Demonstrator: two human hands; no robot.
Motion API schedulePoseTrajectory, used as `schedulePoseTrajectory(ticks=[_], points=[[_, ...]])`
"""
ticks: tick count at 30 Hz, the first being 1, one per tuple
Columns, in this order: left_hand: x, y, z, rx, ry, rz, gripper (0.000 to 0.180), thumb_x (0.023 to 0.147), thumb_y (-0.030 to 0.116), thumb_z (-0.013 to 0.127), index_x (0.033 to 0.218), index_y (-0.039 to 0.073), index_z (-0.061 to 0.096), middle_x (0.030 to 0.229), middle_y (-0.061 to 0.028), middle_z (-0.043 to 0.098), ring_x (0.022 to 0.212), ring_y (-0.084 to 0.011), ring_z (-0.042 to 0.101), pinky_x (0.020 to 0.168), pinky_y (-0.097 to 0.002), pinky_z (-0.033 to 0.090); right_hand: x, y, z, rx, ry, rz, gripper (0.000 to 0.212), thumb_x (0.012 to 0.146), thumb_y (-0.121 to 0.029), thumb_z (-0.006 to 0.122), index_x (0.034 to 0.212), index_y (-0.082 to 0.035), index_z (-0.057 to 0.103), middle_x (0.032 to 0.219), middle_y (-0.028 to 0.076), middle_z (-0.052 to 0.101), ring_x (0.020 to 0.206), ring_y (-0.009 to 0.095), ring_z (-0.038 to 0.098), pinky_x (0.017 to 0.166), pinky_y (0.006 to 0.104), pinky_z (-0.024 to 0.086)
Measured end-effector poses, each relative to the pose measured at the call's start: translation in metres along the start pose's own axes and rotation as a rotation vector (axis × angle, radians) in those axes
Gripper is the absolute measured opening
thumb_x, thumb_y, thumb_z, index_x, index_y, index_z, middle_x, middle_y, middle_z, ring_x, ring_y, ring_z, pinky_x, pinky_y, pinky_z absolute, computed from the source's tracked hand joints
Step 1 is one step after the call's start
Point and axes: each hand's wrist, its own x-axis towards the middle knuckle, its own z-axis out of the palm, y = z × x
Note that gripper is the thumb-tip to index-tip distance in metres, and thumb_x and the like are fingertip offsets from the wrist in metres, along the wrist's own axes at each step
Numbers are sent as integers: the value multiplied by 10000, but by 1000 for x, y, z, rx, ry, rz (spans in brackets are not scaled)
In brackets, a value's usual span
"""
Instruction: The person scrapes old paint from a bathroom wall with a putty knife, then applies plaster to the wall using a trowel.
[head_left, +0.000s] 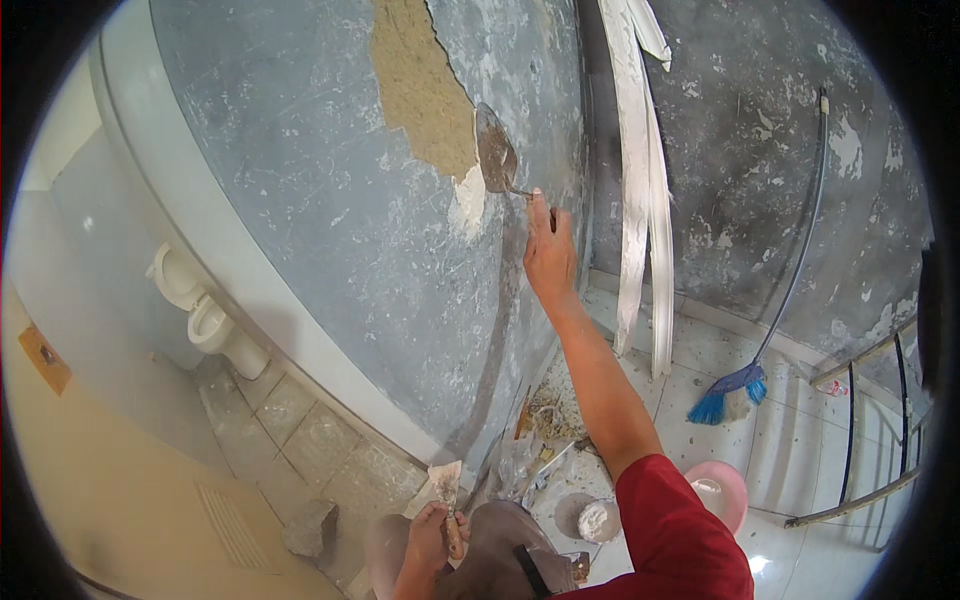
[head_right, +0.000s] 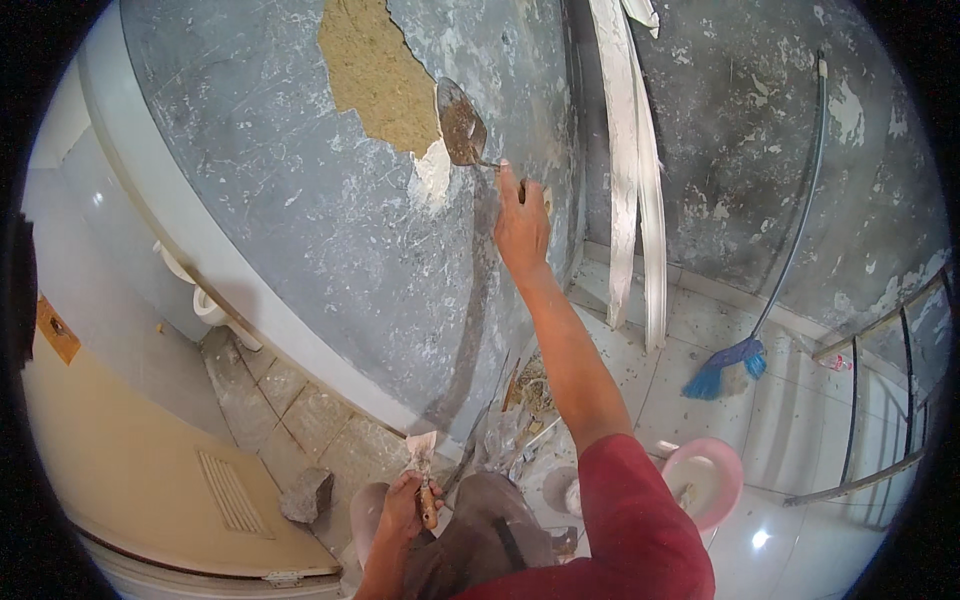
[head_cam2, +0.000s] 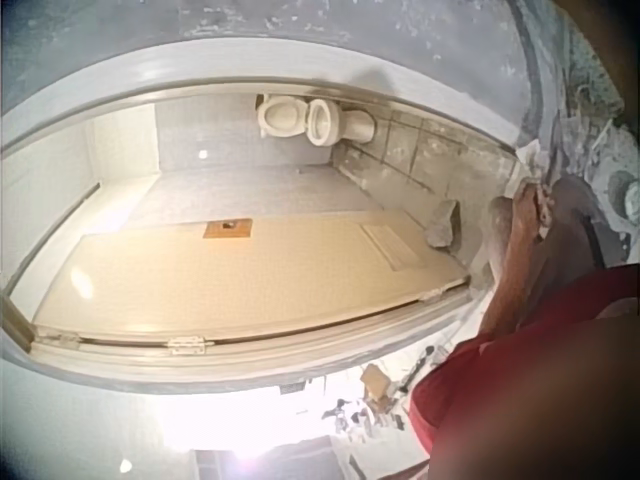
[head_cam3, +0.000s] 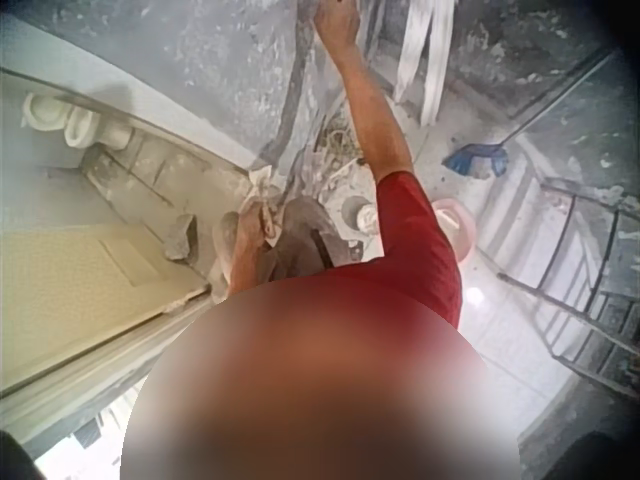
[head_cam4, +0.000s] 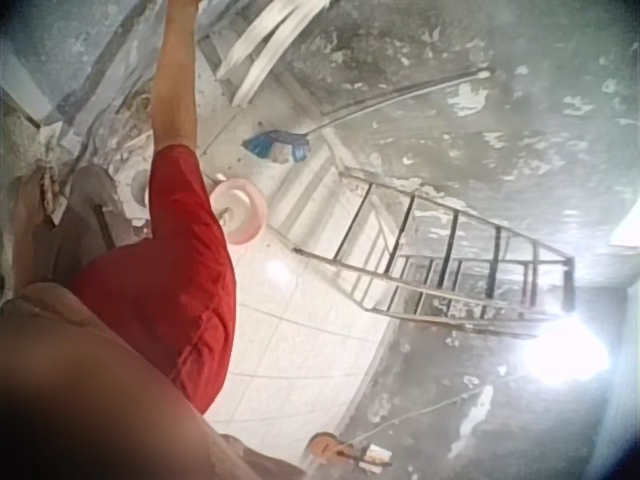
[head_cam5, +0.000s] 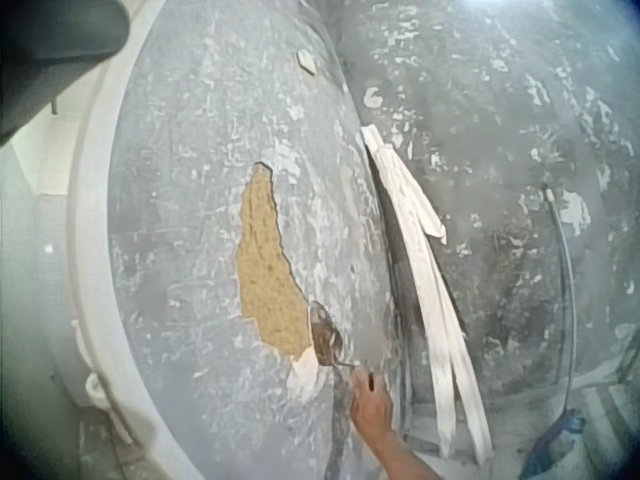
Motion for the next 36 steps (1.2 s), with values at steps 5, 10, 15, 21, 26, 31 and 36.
schedulePoseTrajectory(ticks=[5,10,15,21,26,31,36], points=[[1,4,-10,43,15,7,96,1000,157,468,959,72,490,802,-106,592,698,-227,609,576,-355,543,-20,0,-10,-62,-121,124,617,862,33,582,1440,-115,427,1061,196,481,932,375,557,775,421,476],[-8,12,-3,32,38,26,99,992,148,469,973,55,498,809,-100,603,677,-206,615,561,-328,543,-45,5,-28,-99,-34,141,582,853,5,597,1400,-155,480,1017,167,482,827,356,579,683,419,495],[-20,16,-5,128,13,43,110,990,137,458,982,38,504,812,-98,607,674,-205,619,544,-322,535,-13,-25,-38,41,2,162,646,841,-2,625,1441,-138,428,1040,165,471,862,346,569,716,423,497],[-19,10,-9,45,32,48,98,988,164,482,982,69,504,814,-80,605,712,-198,631,539,-335,544,6,-29,-19,-15,40,101,587,841,18,592,1385,-180,492,1020,164,471,864,361,564,698,436,497],[-19,10,-22,-3,-23,6,101,988,176,486,981,78,506,796,-77,597,711,-198,628,537,-337,543,-18,-8,-6,-163,91,100,614,827,78,551,1380,-184,512,993,161,467,851,354,559,719,426,491],[-25,14,-14,-25,18,40,98,985,150,473,965,56,495,789,-94,596,644,-201,595,511,-325,517,-33,-15,-24,-94,6,240,640,832,36,612,1424,-150,457,1018,171,457,884,351,540,760,419,481],[-32,17,-2,78,54,37,104,980,130,466,952,34,494,771,-101,592,584,-191,572,499,-318,504,-2,-34,-24,-5,88,137,659,821,46,618,1427,-154,453,1027,174,453,883,353,539,763,420,482]])
